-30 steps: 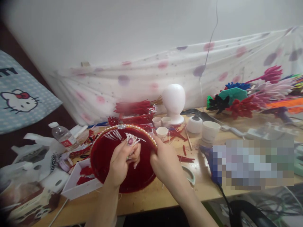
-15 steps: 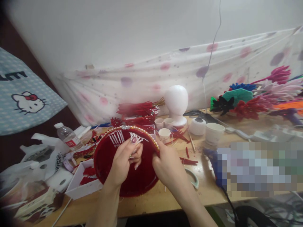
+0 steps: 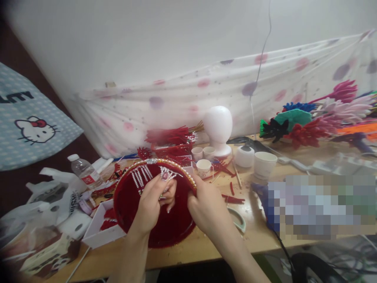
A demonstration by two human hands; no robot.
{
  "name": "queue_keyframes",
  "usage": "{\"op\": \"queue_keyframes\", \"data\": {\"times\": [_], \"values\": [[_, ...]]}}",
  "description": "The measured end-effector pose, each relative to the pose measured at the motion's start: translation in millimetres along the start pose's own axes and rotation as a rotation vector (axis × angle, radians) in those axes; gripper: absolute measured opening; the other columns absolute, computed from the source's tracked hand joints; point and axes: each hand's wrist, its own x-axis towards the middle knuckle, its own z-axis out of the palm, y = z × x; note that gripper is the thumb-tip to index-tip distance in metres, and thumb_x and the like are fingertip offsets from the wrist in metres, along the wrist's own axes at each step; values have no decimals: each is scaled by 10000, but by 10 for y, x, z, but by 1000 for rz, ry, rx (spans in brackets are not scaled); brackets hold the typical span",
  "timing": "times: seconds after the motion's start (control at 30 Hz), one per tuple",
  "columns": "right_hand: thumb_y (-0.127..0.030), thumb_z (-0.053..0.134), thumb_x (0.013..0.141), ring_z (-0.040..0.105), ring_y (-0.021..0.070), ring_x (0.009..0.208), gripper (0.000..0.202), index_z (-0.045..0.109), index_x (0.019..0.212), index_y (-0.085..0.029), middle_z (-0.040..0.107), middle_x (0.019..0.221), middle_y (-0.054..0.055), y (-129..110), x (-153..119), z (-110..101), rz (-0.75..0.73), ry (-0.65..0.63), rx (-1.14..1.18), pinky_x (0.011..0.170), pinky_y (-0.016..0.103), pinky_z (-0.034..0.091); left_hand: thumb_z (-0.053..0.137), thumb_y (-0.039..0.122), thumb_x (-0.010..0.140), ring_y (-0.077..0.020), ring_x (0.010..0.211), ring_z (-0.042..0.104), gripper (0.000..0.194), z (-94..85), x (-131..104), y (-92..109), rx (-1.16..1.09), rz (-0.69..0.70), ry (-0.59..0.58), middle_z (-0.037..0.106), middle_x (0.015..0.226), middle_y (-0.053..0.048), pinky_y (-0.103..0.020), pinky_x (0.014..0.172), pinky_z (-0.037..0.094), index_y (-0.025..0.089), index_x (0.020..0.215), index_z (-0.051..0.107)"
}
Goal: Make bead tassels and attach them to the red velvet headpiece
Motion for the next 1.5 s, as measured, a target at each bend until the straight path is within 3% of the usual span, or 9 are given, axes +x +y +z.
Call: {"op": "queue_keyframes", "data": {"times": [0.73,1.5], "values": [[-94,451,791,687,251,843,407,723,1078,-190,782,910,85,-20,-18,0,-8,22,-4,790,309,493,485,428,959,-75,464,255,397,-2,0,-20,-30,24,-16,295,563,84,-199,431,315,216,636,392],[-97,448,792,694,261,843,442,711,1134,-191,786,943,94,-60,-84,-25,-3,15,-26,743,306,485,511,466,938,-77,473,275,398,35,-20,18,11,39,28,315,572,82,-204,442,318,217,647,403]]}}
